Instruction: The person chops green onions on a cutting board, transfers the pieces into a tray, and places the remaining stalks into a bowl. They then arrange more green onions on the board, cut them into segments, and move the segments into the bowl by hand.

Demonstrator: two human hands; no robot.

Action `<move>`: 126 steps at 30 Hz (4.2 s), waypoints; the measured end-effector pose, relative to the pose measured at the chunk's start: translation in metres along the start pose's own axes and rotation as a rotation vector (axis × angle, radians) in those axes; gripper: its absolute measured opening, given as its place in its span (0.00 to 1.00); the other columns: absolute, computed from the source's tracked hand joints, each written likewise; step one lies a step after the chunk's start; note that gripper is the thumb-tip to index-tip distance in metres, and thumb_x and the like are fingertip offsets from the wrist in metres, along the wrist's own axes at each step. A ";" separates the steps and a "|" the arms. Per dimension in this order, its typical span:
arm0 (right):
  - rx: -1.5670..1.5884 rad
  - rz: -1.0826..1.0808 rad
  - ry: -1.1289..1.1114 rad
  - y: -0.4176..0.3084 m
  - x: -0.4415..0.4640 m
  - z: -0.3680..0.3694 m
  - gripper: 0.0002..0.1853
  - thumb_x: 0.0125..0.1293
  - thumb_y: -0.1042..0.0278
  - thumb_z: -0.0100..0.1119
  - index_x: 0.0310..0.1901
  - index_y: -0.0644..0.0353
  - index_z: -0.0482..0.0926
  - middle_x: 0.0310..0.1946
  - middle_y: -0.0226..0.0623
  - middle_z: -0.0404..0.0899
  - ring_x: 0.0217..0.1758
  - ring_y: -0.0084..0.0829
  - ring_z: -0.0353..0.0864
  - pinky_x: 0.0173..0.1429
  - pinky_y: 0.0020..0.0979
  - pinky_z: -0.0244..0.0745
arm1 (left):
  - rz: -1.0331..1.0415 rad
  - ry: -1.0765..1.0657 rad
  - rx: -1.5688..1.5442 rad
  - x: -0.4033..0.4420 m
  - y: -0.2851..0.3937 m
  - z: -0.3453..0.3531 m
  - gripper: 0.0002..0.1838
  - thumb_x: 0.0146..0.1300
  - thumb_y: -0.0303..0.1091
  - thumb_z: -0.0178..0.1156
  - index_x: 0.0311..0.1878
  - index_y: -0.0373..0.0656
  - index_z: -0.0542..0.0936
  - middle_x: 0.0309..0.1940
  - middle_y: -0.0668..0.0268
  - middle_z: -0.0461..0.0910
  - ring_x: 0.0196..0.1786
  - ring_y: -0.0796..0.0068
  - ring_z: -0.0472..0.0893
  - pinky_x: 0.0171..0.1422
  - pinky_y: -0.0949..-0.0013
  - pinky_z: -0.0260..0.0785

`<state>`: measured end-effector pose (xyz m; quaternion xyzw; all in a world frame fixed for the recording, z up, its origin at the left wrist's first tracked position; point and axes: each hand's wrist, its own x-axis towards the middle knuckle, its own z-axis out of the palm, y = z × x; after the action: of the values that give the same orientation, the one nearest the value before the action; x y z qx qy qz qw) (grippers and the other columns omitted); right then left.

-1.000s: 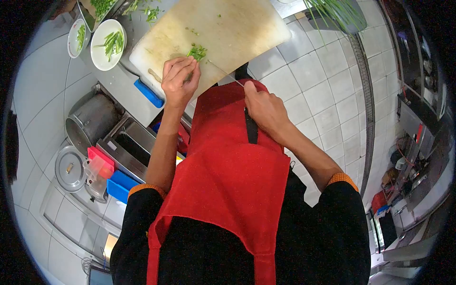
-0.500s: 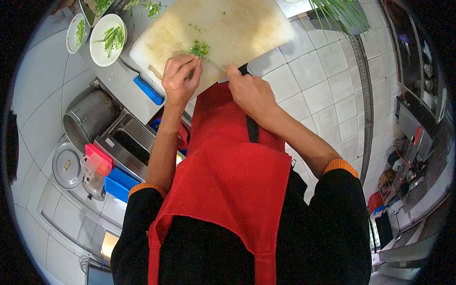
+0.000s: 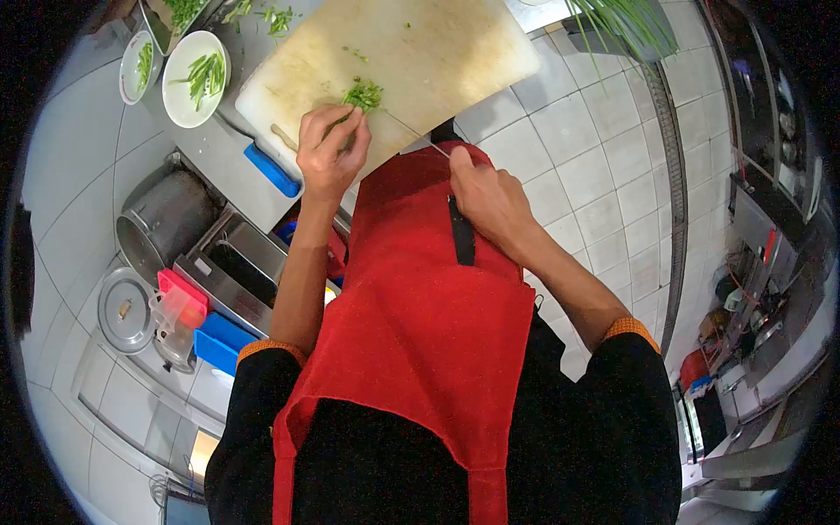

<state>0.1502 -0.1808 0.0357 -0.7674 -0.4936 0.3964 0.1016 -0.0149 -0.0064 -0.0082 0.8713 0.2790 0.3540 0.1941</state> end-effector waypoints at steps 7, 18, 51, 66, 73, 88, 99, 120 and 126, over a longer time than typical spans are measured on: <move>-0.028 -0.063 -0.033 -0.024 0.023 -0.007 0.08 0.75 0.65 0.46 0.43 0.60 0.62 0.22 0.53 0.79 0.27 0.60 0.79 0.31 0.58 0.72 | 0.006 0.013 -0.003 0.001 0.000 -0.001 0.12 0.46 0.17 0.75 0.35 0.39 0.87 0.36 0.63 0.84 0.41 0.64 0.84 0.44 0.66 0.78; -0.025 -0.046 -0.012 -0.031 0.041 0.002 0.06 0.69 0.69 0.47 0.41 0.61 0.65 0.22 0.57 0.79 0.30 0.63 0.82 0.34 0.60 0.75 | -0.004 0.012 -0.028 -0.001 -0.002 0.000 0.12 0.45 0.17 0.75 0.34 0.39 0.87 0.36 0.64 0.85 0.40 0.63 0.84 0.45 0.66 0.79; -0.066 0.043 -0.034 -0.008 -0.001 0.012 0.07 0.73 0.66 0.47 0.42 0.59 0.63 0.23 0.57 0.79 0.29 0.62 0.81 0.32 0.60 0.75 | -0.040 0.048 -0.122 -0.004 -0.005 -0.003 0.10 0.46 0.18 0.74 0.32 0.40 0.85 0.36 0.65 0.84 0.41 0.64 0.83 0.45 0.66 0.78; -0.045 -0.057 -0.023 -0.037 0.030 -0.004 0.08 0.73 0.66 0.47 0.42 0.60 0.63 0.20 0.56 0.78 0.27 0.62 0.81 0.31 0.60 0.74 | -0.059 0.027 -0.082 -0.003 -0.001 -0.005 0.10 0.46 0.18 0.73 0.33 0.40 0.85 0.36 0.66 0.84 0.41 0.64 0.84 0.45 0.66 0.79; -0.039 -0.041 -0.032 -0.049 0.046 -0.003 0.07 0.70 0.68 0.48 0.41 0.61 0.64 0.22 0.58 0.80 0.29 0.62 0.82 0.34 0.60 0.76 | -0.067 0.017 -0.098 -0.004 -0.001 -0.003 0.10 0.46 0.18 0.73 0.32 0.40 0.85 0.36 0.65 0.84 0.41 0.64 0.84 0.45 0.66 0.79; 0.013 -0.055 0.010 -0.028 0.013 0.000 0.07 0.72 0.66 0.47 0.41 0.59 0.63 0.21 0.56 0.78 0.27 0.63 0.80 0.31 0.60 0.74 | -0.063 0.035 -0.090 -0.005 -0.002 -0.003 0.09 0.47 0.18 0.73 0.32 0.41 0.85 0.35 0.65 0.83 0.41 0.65 0.84 0.44 0.67 0.79; -0.046 -0.034 -0.033 -0.048 0.044 0.004 0.07 0.70 0.67 0.49 0.42 0.60 0.64 0.23 0.58 0.80 0.29 0.62 0.82 0.34 0.60 0.77 | -0.080 0.017 -0.087 -0.003 -0.001 -0.005 0.10 0.46 0.16 0.74 0.31 0.40 0.86 0.34 0.63 0.84 0.41 0.64 0.84 0.45 0.66 0.78; -0.037 -0.042 -0.022 -0.038 0.025 -0.003 0.07 0.70 0.68 0.49 0.41 0.60 0.65 0.21 0.57 0.79 0.27 0.62 0.81 0.31 0.60 0.75 | -0.095 0.035 -0.133 -0.006 -0.003 -0.005 0.10 0.47 0.16 0.75 0.31 0.38 0.85 0.33 0.62 0.84 0.41 0.64 0.85 0.45 0.66 0.79; -0.040 -0.054 0.005 -0.045 0.040 0.009 0.08 0.72 0.68 0.49 0.42 0.60 0.62 0.21 0.56 0.79 0.28 0.64 0.80 0.31 0.60 0.73 | -0.082 0.017 -0.112 -0.005 -0.004 -0.006 0.10 0.47 0.17 0.75 0.32 0.38 0.85 0.34 0.62 0.84 0.41 0.64 0.85 0.46 0.66 0.79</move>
<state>0.1213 -0.1279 0.0337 -0.7568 -0.5216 0.3816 0.0981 -0.0233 -0.0058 -0.0091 0.8438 0.2959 0.3683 0.2547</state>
